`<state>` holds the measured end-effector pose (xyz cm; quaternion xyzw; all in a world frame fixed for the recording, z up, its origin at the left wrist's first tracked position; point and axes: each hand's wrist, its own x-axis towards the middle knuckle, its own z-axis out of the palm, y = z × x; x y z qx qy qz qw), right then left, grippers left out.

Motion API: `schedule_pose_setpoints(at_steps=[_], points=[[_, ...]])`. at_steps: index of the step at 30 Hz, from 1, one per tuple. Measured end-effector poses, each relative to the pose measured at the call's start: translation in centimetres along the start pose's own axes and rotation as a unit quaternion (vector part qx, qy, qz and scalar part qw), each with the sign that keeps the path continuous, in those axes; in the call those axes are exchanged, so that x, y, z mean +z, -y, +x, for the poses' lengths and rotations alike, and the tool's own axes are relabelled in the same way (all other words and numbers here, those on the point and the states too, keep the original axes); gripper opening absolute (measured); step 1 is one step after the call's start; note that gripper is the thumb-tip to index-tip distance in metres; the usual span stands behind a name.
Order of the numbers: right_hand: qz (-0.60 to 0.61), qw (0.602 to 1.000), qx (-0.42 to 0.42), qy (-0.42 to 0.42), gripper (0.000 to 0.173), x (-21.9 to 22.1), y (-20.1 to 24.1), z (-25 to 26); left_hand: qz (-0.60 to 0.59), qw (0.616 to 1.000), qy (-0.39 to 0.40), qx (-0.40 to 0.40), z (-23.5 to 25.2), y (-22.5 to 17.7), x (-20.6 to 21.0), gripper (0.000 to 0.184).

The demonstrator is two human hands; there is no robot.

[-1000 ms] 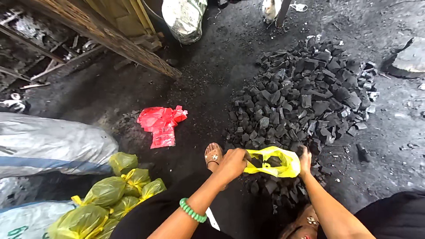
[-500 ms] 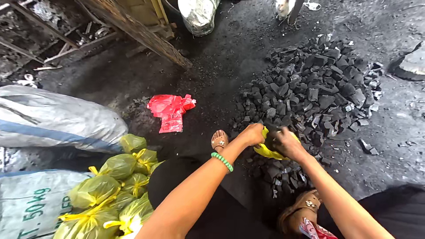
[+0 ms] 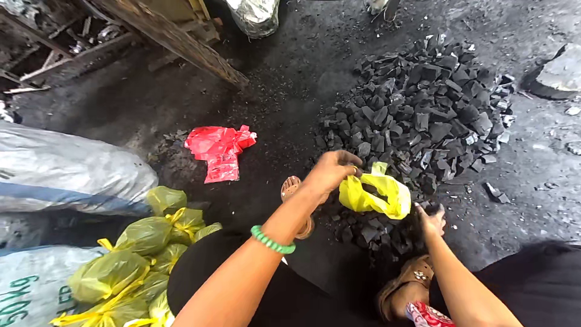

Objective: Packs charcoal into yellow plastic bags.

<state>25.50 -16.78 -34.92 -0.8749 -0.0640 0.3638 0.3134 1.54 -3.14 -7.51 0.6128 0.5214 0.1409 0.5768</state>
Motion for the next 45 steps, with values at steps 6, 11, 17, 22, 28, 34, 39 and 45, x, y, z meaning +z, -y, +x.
schedule_pose_setpoints(at_steps=[6,11,17,22,28,34,39,45], points=[[-0.128,0.985,-0.111,0.018,0.095,2.8,3.2,0.3,-0.201,0.974,-0.101,0.029,-2.9,-3.9,-3.8,0.024],[-0.16,0.98,-0.118,0.027,0.084,3.2,4.3,2.3,-0.202,0.975,-0.095,0.015,-3.0,-3.8,-3.4,0.044],[0.201,0.973,-0.077,0.084,0.06,2.6,2.6,3.2,-0.199,0.974,-0.107,0.002,-2.6,-3.5,-3.0,0.045],[0.393,0.89,-0.208,0.098,0.058,0.1,9.2,-3.2,-0.2,0.978,-0.058,0.005,-2.2,-3.0,-1.9,0.063],[0.149,0.718,-0.68,-0.004,0.05,-1.1,14.6,-12.4,-0.202,0.979,0.019,0.028,-1.9,-4.0,0.0,0.071],[-0.306,0.673,-0.57,0.358,0.069,-3.1,17.6,-12.2,-0.224,0.974,0.003,0.033,-2.6,-5.3,-0.8,0.068],[0.319,0.798,-0.398,0.322,0.019,-5.4,17.1,-5.7,-0.228,0.967,-0.023,0.115,-3.9,-5.2,-3.1,0.066],[-0.035,0.989,-0.107,0.1,0.079,1.7,5.5,4.4,-0.255,0.946,-0.107,0.171,-7.0,-5.1,-5.9,0.054]])
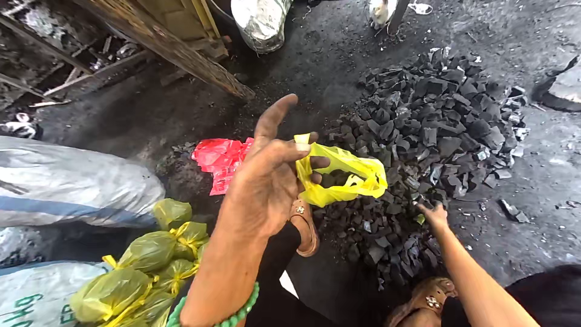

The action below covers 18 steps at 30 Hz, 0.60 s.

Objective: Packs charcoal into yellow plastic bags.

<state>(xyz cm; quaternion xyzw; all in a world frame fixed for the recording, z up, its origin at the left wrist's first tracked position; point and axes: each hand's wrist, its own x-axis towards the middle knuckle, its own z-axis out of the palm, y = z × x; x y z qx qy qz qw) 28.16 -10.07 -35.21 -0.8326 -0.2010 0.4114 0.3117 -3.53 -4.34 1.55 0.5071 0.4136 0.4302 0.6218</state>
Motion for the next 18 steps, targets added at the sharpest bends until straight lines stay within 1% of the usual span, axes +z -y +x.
schedule_pose_setpoints(at_steps=[1,2,3,5,7,8,10,12,15,17,18], points=[[-0.04,0.999,0.009,0.002,0.092,1.5,-0.7,-0.1,0.003,1.0,-0.01,0.004,-0.2,0.0,-0.4,0.053],[-0.054,0.998,0.012,-0.008,0.101,2.8,-0.7,-0.5,0.005,1.0,-0.019,0.008,-0.1,-0.1,-0.8,0.053],[-0.049,0.998,0.009,-0.031,0.106,3.8,-0.5,-0.9,0.005,0.999,-0.03,0.009,0.0,-0.2,-1.2,0.054],[-0.031,0.997,-0.006,-0.072,0.11,5.3,0.3,-2.2,0.004,0.999,-0.05,0.011,0.1,-0.5,-1.9,0.053],[-0.027,0.996,-0.025,-0.078,0.111,6.3,0.5,-4.0,0.0,0.998,-0.069,0.014,0.1,-0.7,-2.8,0.052],[-0.04,0.995,-0.04,-0.078,0.111,6.7,0.4,-4.9,-0.007,0.997,-0.075,0.014,0.2,-0.7,-3.3,0.051],[-0.111,0.987,-0.099,-0.059,0.104,7.7,0.0,-6.1,-0.02,0.995,-0.093,0.01,0.3,-0.7,-4.1,0.047],[-0.182,0.976,-0.12,-0.029,0.097,8.4,0.3,-6.3,-0.032,0.993,-0.111,0.003,0.3,-0.7,-4.5,0.045],[-0.219,0.968,-0.124,-0.015,0.087,8.4,0.8,-4.7,-0.048,0.991,-0.124,-0.008,0.2,-0.7,-4.5,0.043],[-0.228,0.96,-0.16,-0.008,0.079,7.8,0.0,-3.9,-0.042,0.99,-0.133,-0.016,0.3,-0.8,-4.2,0.042],[-0.229,0.957,-0.177,-0.003,0.075,7.3,-0.3,-3.7,-0.043,0.991,-0.123,-0.013,0.2,-0.6,-4.1,0.042]])
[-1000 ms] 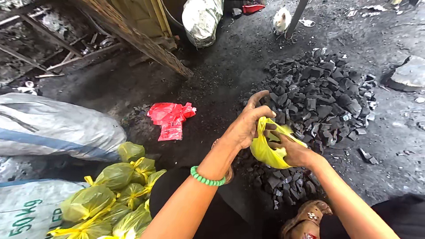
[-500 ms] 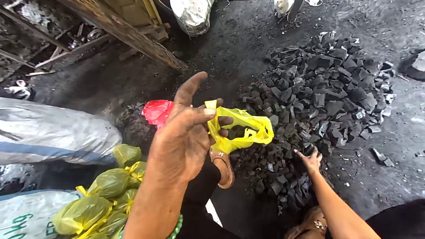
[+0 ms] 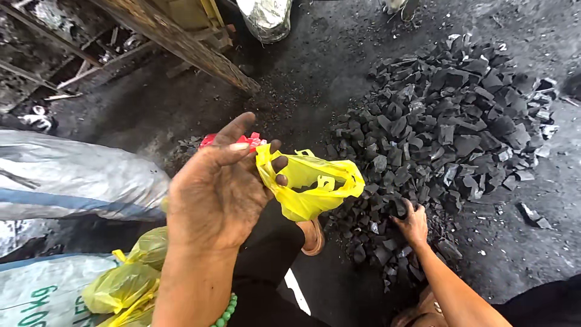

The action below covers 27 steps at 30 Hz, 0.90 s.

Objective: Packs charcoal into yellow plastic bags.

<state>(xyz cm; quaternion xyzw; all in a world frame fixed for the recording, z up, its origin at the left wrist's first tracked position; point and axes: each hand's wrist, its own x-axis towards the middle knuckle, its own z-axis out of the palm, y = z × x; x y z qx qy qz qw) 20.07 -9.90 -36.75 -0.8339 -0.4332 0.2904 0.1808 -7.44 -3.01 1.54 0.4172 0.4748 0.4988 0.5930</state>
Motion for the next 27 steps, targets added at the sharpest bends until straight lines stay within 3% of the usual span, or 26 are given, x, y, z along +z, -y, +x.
schedule_pose_setpoints(at_steps=[3,6,8,10,13,14,15,16,18,19,21,22,24,26,27], points=[[0.035,0.999,-0.008,0.016,0.072,-1.3,-1.5,0.0,0.0,0.998,0.055,-0.002,-0.8,0.9,0.0,0.04],[0.22,0.975,0.04,0.014,0.076,-3.4,-1.5,0.7,0.035,0.996,0.081,-0.013,-0.4,1.9,1.2,0.039],[0.396,0.918,0.028,0.008,0.075,-5.2,0.1,0.7,0.062,0.991,0.115,-0.022,0.2,2.8,2.3,0.044],[0.54,0.839,-0.033,0.065,0.071,-8.4,2.8,-0.2,0.08,0.984,0.155,-0.037,0.8,3.9,3.6,0.059],[0.629,0.722,-0.196,0.211,0.074,-13.2,7.6,-2.3,0.105,0.969,0.213,-0.073,0.9,5.3,5.2,0.067],[0.612,0.706,-0.245,0.26,0.075,-14.2,9.2,-2.7,0.113,0.962,0.235,-0.083,0.9,5.6,5.5,0.07],[0.568,0.715,-0.284,0.293,0.076,-14.9,10.6,-2.9,0.118,0.955,0.255,-0.092,1.0,6.0,5.8,0.072],[0.495,0.755,-0.31,0.299,0.077,-15.3,11.9,-3.2,0.121,0.95,0.271,-0.1,1.0,6.2,6.1,0.073],[0.24,0.871,-0.34,0.261,0.072,-15.7,13.9,-3.5,0.119,0.945,0.284,-0.112,1.0,6.3,6.4,0.074],[0.075,0.904,-0.343,0.242,0.068,-15.4,14.7,-3.4,0.114,0.946,0.281,-0.115,1.0,6.2,6.5,0.073],[-0.174,0.902,-0.313,0.243,0.069,-14.8,15.6,-3.7,0.096,0.954,0.261,-0.113,0.9,5.8,6.7,0.07],[-0.209,0.893,-0.315,0.244,0.07,-15.2,15.6,-3.9,0.088,0.958,0.252,-0.107,0.9,5.6,6.8,0.069],[-0.12,0.895,-0.378,0.203,0.067,-17.0,14.8,-3.8,0.084,0.965,0.234,-0.086,0.9,5.0,6.7,0.068],[0.16,0.891,-0.403,0.138,0.041,-19.0,12.8,-3.5,0.083,0.972,0.21,-0.06,0.7,4.2,6.4,0.067],[0.325,0.865,-0.366,0.106,0.03,-19.1,11.8,-2.9,0.08,0.976,0.199,-0.043,0.6,3.6,6.2,0.067]])
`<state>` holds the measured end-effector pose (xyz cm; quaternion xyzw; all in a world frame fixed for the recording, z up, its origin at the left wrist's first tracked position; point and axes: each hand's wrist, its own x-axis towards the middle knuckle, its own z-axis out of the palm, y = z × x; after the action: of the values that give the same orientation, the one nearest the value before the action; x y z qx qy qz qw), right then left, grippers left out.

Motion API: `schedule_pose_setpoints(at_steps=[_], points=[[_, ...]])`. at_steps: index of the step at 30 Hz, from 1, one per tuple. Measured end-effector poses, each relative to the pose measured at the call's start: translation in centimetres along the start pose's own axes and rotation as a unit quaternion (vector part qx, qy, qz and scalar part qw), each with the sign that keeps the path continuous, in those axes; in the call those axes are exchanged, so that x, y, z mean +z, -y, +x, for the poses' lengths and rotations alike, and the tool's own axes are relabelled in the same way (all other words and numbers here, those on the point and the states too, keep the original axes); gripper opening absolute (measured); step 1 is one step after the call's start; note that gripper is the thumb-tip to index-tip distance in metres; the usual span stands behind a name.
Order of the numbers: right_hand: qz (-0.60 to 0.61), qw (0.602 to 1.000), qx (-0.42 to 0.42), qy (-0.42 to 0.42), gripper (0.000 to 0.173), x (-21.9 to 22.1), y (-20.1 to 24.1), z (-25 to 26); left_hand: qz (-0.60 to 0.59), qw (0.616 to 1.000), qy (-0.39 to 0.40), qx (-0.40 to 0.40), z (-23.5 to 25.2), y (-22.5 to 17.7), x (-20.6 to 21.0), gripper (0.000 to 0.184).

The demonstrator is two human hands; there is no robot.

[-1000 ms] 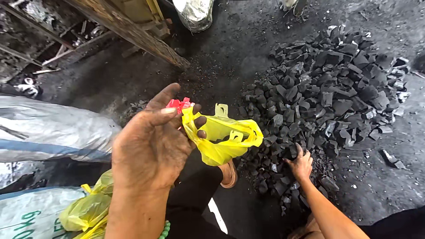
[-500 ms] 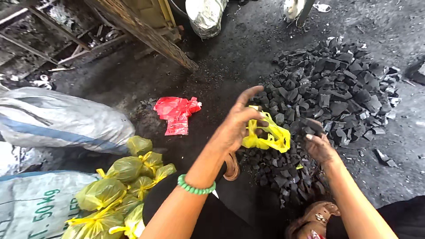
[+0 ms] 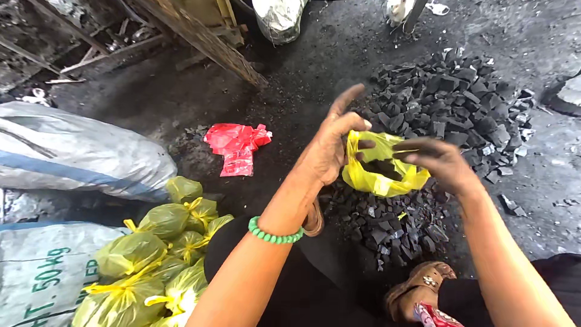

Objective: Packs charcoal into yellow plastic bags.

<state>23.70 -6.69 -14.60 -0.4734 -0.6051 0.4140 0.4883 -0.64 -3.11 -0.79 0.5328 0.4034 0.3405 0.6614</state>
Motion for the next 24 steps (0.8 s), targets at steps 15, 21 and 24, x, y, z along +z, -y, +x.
schedule_pose_setpoints(at_steps=[15,21,24], points=[[-0.381,0.794,0.448,0.153,0.096,9.3,-16.7,-9.3,-0.008,0.988,-0.104,0.114,-5.3,-2.8,-4.3,0.046],[-0.356,0.824,0.423,0.122,0.079,6.8,-18.2,-9.6,-0.022,0.986,-0.142,0.089,-4.4,-2.6,-5.6,0.05],[-0.244,0.878,0.409,0.052,0.062,3.6,-19.6,-9.4,-0.023,0.989,-0.122,0.082,-2.6,-2.4,-5.4,0.058]])
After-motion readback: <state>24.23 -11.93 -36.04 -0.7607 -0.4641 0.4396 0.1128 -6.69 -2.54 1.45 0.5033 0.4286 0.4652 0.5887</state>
